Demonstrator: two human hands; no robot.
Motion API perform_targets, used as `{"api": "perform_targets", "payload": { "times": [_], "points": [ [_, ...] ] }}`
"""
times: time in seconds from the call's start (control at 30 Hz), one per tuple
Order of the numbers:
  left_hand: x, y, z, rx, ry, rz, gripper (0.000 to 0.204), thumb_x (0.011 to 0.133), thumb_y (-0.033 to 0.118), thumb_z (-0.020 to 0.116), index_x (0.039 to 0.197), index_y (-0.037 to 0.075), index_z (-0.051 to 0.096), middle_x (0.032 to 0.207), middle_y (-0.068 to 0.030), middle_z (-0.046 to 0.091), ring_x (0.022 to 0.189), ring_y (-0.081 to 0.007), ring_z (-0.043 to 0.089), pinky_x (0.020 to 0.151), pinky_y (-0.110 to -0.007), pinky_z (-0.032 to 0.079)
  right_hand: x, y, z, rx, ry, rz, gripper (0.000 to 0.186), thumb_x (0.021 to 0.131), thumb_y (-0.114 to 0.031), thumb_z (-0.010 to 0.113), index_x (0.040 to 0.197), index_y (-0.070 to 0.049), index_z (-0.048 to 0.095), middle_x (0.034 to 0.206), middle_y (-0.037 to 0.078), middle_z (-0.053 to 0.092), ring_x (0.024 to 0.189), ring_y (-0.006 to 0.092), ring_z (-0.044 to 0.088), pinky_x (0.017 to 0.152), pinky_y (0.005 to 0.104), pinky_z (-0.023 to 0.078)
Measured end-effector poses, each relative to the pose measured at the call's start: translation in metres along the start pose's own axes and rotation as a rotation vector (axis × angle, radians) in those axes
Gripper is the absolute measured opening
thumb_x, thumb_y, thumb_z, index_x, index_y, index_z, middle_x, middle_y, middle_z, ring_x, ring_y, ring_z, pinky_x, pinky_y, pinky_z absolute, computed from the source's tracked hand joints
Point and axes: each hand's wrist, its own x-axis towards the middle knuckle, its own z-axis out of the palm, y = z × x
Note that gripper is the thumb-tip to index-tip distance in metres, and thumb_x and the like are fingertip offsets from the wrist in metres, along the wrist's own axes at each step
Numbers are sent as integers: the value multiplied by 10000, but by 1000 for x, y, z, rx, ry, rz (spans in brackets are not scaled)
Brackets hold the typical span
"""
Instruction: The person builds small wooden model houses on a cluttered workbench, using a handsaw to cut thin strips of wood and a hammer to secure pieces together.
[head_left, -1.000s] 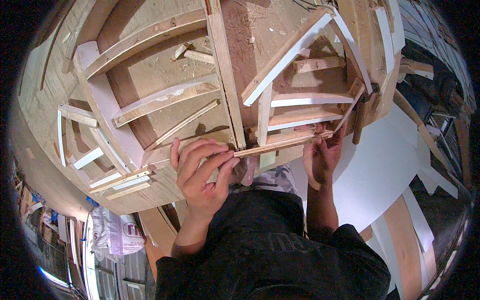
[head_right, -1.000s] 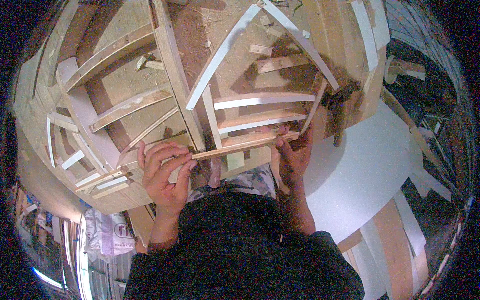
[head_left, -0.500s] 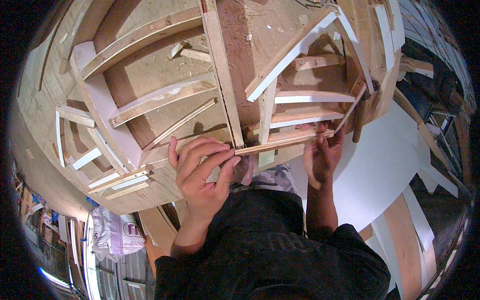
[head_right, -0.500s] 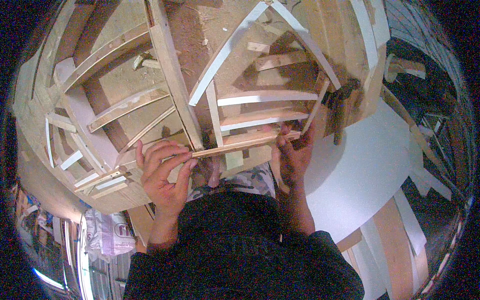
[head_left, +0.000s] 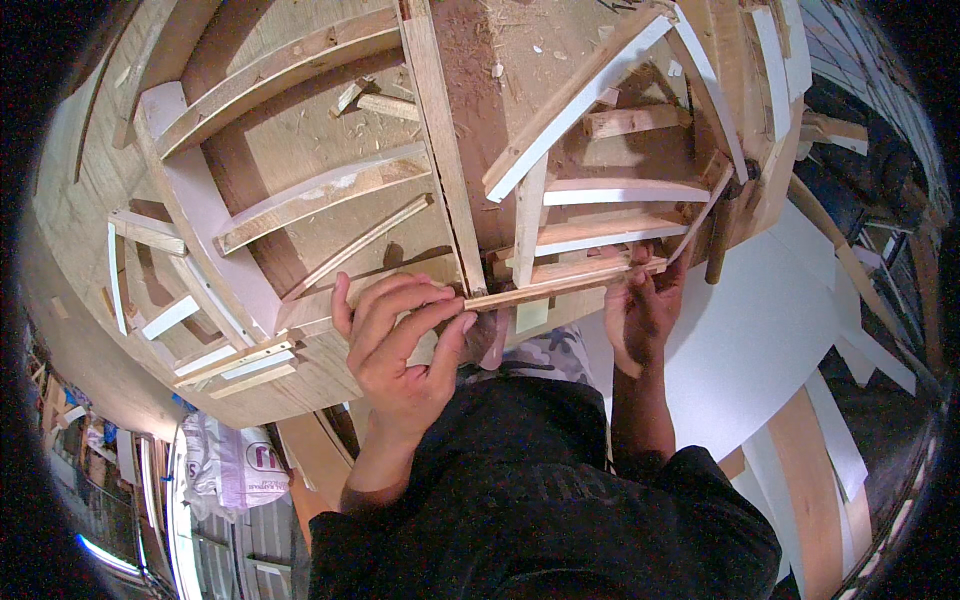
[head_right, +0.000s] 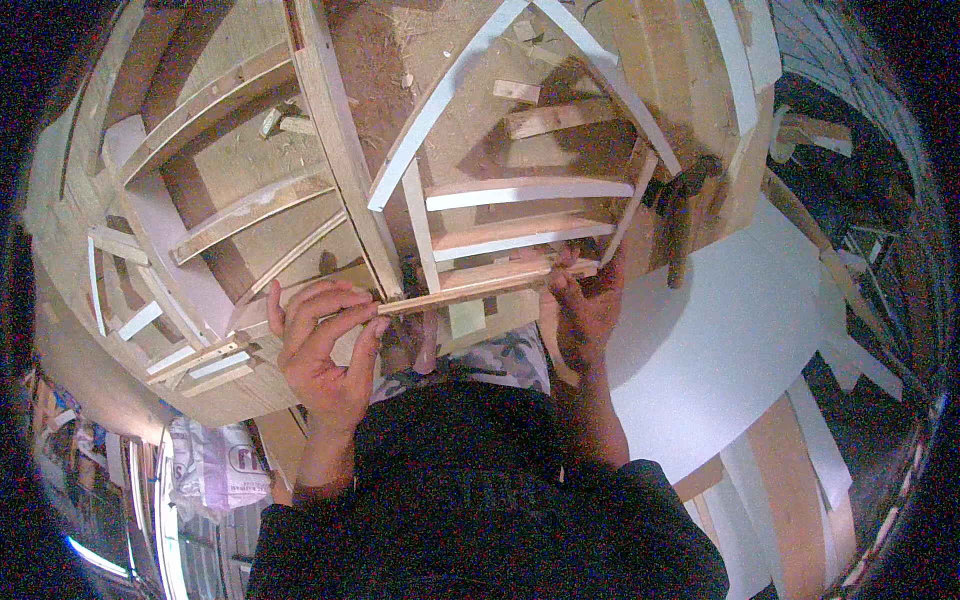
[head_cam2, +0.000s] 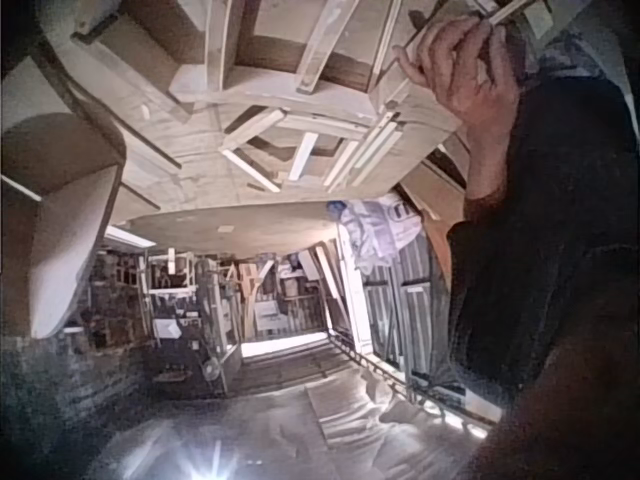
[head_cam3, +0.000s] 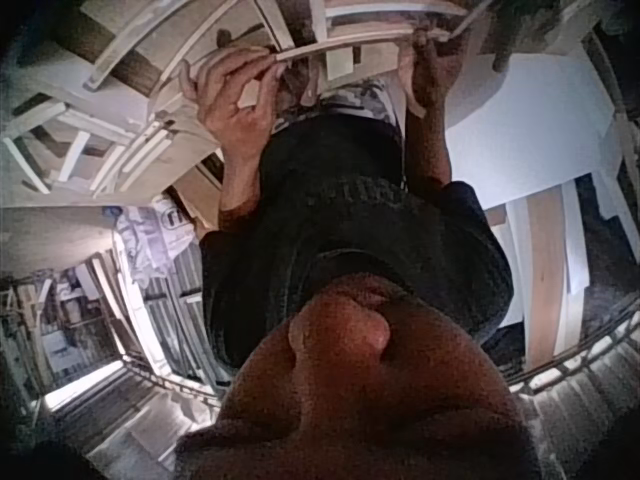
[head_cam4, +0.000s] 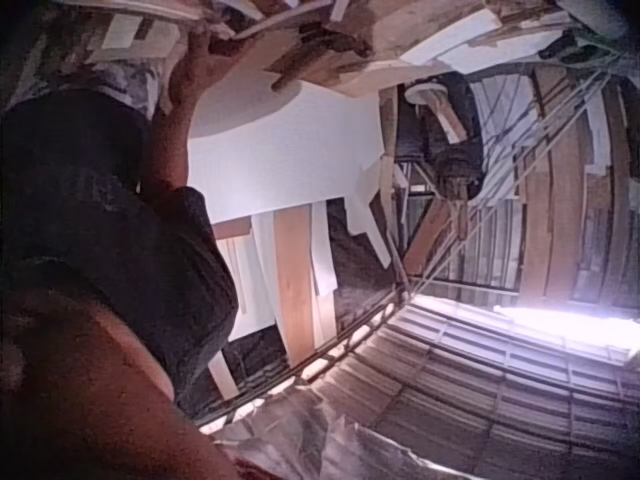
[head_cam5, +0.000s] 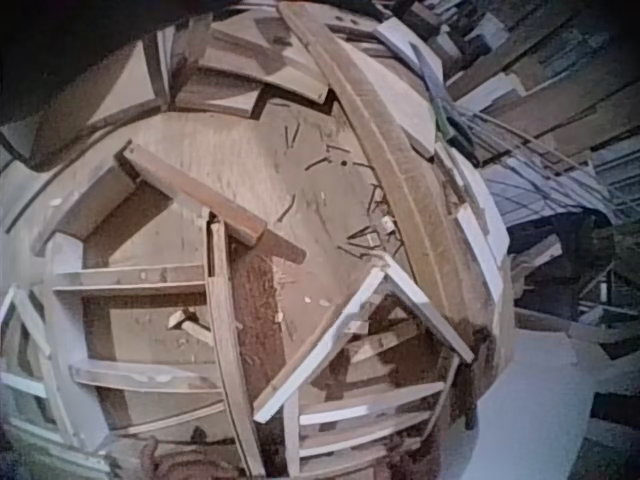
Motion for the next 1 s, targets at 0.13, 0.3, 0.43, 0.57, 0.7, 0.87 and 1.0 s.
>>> {"api": "perform_targets", "payload": {
  "times": [0.13,0.3,0.43,0.57,0.7,0.87,1.0],
  "points": [
    [0,0,1,3,10,9,187,761,86,903,924,137,825,995,12,765,1075,-219,702,1255,-507,241,1,3,-2,36,39,-2,934,822,-19,889,1609,-89,392,1355,49,588,1114,165,605,906,286,566],
    [1,2,-1,6,2,5,183,758,86,904,917,133,823,995,10,765,1073,-220,702,1255,-506,241,3,4,-8,5,-16,0,872,879,-2,804,1624,-110,363,1304,48,584,1123,163,602,986,415,568],
    [2,0,0,17,-4,6,186,759,86,903,921,131,824,997,6,765,1075,-221,701,1255,-505,239,2,4,-3,50,20,2,980,817,0,885,1640,-104,363,1359,63,587,1134,165,599,906,284,570],
    [2,2,-1,16,-10,0,187,760,88,903,925,129,826,1000,5,764,1077,-222,700,1255,-502,237,3,2,2,21,52,-19,966,821,-1,879,1636,-107,371,1361,56,588,1132,164,601,917,281,567],
    [2,2,-2,14,-19,-4,180,762,91,902,921,128,826,1003,5,764,1078,-223,700,1253,-496,238,4,3,-6,-18,-34,-33,796,946,9,726,1630,-120,341,1240,33,583,1130,150,606,1087,521,560],
    [3,2,-2,15,-16,-4,174,766,88,899,918,128,824,1001,5,763,1077,-222,700,1252,-488,236,5,2,-1,20,-4,-8,922,840,20,846,1629,-96,382,1297,47,603,1121,156,607,936,290,563],
    [3,2,-1,17,-25,-11,172,765,81,897,913,124,821,1002,6,763,1078,-222,699,1252,-488,234,4,3,1,34,25,-7,911,855,18,838,1632,-106,378,1283,48,605,1091,153,617,898,280,567]
  ]
}}
